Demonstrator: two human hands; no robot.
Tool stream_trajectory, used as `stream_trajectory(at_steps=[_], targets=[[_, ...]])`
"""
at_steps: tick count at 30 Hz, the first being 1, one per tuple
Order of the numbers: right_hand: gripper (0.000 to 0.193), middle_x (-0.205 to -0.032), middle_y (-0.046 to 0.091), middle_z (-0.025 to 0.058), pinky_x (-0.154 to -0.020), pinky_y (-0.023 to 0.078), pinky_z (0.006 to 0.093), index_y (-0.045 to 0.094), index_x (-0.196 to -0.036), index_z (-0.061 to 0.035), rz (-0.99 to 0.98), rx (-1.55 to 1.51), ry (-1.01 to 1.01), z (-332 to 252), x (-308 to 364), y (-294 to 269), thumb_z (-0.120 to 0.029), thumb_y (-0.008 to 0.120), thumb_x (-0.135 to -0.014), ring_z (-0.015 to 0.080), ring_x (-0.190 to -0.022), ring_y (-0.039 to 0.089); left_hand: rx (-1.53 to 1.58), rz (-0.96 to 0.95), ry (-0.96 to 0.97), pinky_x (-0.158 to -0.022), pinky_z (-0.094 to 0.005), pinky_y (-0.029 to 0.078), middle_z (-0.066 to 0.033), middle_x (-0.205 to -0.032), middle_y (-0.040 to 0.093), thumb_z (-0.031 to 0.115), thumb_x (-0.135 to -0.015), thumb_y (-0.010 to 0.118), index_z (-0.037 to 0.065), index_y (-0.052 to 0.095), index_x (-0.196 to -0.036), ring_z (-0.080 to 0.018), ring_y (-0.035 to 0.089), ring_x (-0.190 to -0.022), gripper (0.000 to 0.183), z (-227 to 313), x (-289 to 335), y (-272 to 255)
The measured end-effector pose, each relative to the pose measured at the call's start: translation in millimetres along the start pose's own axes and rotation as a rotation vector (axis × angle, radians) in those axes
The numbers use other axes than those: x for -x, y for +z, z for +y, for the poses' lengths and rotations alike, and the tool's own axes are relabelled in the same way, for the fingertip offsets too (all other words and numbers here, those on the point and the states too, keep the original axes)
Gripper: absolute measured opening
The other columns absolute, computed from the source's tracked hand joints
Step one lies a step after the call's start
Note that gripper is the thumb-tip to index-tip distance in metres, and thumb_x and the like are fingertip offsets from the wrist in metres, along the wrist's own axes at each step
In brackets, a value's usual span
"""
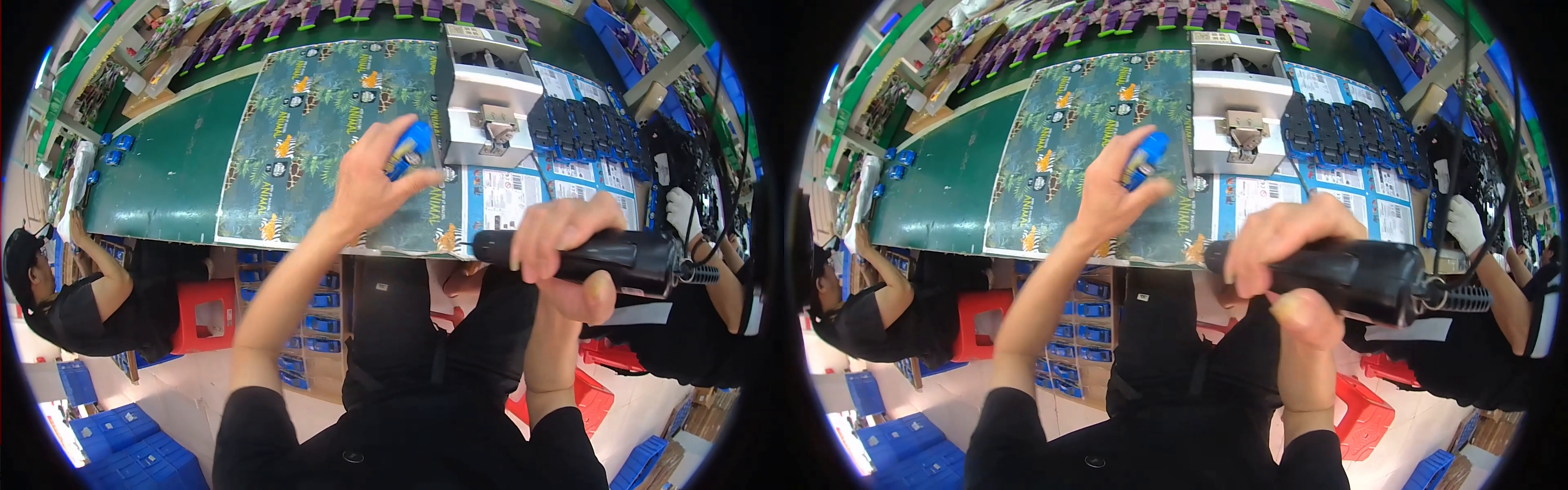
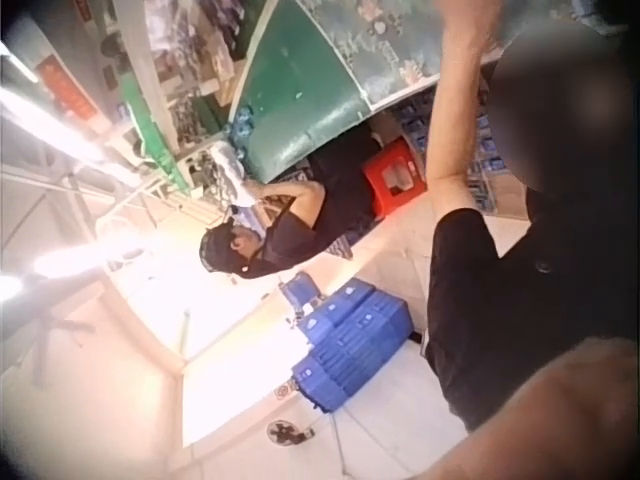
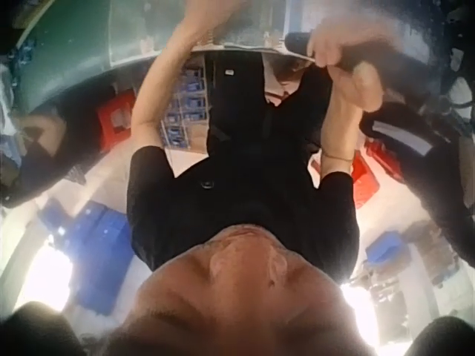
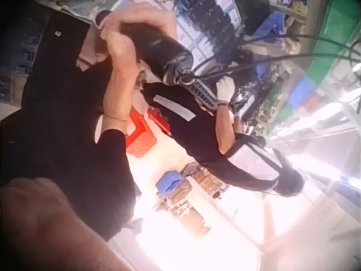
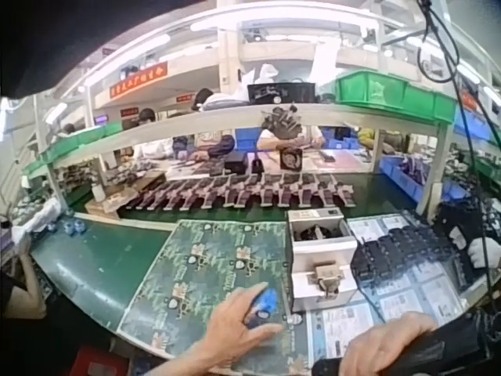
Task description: The person assembles toy cars by picking them up individually, securing screws into the underside of each car using an electric screwdriver, and placing the finished cars onto the assembly table.
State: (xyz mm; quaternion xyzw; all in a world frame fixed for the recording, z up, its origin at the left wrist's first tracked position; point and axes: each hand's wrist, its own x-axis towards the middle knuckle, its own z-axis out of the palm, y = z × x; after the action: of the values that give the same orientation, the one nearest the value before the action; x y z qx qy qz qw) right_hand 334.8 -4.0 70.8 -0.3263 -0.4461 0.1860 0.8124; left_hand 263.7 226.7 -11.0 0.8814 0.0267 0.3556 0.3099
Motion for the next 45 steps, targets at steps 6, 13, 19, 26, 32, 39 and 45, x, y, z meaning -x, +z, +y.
stream_trajectory(at_steps=[6, 13, 19, 26, 32, 39, 45], targets=[[0.039, -0.067, 0.056, 0.0092, -0.056, 0.051, 0.0336, 0.052, -0.095, 0.0012, 0.056, -0.04, 0.034, -5.2, 18.2, -22.3, -0.024, 0.076, -0.079, 0.0187, -0.056, 0.057, -0.697, -0.665, 0.322, -0.103, -0.0484, 0.038, -0.0137, -0.119, 0.055, 0.067, -0.068, 0.069, 0.009, 0.049, -0.137, -0.032, 0.053, -0.115, 0.092, -61.6, 3.4, -99.2], [0.034, -0.063, 0.054, 0.0067, -0.048, 0.049, 0.0289, 0.051, -0.092, -0.0007, 0.094, 0.07, 0.07, -12.8, 29.6, -44.7, -0.025, 0.071, -0.081, 0.0165, -0.049, 0.053, -1.108, -0.501, 0.118, -0.115, -0.0574, 0.022, -0.0162, -0.149, 0.038, 0.064, -0.07, 0.071, 0.008, 0.044, -0.141, -0.0347, 0.034, -0.14, 0.093, -89.0, 24.5, -190.0], [0.021, -0.069, 0.062, 0.0081, -0.05, 0.049, 0.0276, 0.061, -0.08, 0.0004, 0.132, 0.175, 0.348, -34.4, 39.4, -46.6, -0.006, 0.079, -0.071, 0.0144, -0.055, 0.061, -0.22, -0.227, 0.348, -0.085, -0.0432, 0.051, -0.0137, -0.111, 0.066, 0.013, -0.075, 0.076, 0.004, 0.064, -0.112, -0.0341, 0.064, -0.099, 0.039, 35.5, -14.2, -1.4], [0.025, -0.07, 0.063, 0.0032, -0.054, 0.042, 0.0237, 0.064, -0.078, -0.0021, 0.082, 0.101, 0.322, -95.0, 65.4, -52.1, -0.009, 0.087, -0.069, 0.0102, -0.06, 0.056, 0.623, -0.542, -0.042, -0.079, -0.0377, 0.054, -0.0189, -0.101, 0.068, 0.026, -0.082, 0.073, -0.004, 0.063, -0.109, -0.0322, 0.068, -0.091, 0.042, 164.9, -92.1, 305.7], [0.029, -0.073, 0.058, 0.0003, -0.057, 0.039, 0.024, 0.06, -0.077, -0.0036, 0.156, 0.156, 0.259, -128.7, 86.2, -84.8, -0.015, 0.087, -0.071, 0.0089, -0.065, 0.051, 0.472, -0.789, -0.447, -0.05, -0.0294, 0.05, -0.0124, -0.075, 0.068, 0.032, -0.081, 0.077, -0.009, 0.067, -0.086, -0.0167, 0.062, -0.055, 0.042, 234.3, -145.7, 411.7], [0.03, -0.064, 0.059, 0.0043, -0.049, 0.039, 0.0234, 0.064, -0.078, 0.0009, 0.23, 0.161, 0.303, -136.4, 80.8, -80.7, -0.014, 0.087, -0.066, 0.0112, -0.054, 0.055, 0.53, -0.544, -0.589, -0.064, -0.0358, 0.053, -0.018, -0.083, 0.072, 0.026, -0.063, 0.088, -0.006, 0.069, -0.083, -0.027, 0.069, -0.07, 0.043, 207.6, -163.7, 454.4], [0.029, -0.063, 0.06, 0.0053, -0.051, 0.041, 0.021, 0.063, -0.081, 0.0017, 0.4, -0.074, 0.311, -126.0, 80.0, -61.6, -0.004, 0.085, -0.064, 0.0101, -0.055, 0.057, 0.856, -0.411, -0.537, -0.067, -0.0363, 0.051, -0.0125, -0.079, 0.064, 0.02, -0.055, 0.087, 0.0, 0.06, -0.082, -0.0235, 0.062, -0.075, 0.043, 201.1, -102.6, 379.1]])
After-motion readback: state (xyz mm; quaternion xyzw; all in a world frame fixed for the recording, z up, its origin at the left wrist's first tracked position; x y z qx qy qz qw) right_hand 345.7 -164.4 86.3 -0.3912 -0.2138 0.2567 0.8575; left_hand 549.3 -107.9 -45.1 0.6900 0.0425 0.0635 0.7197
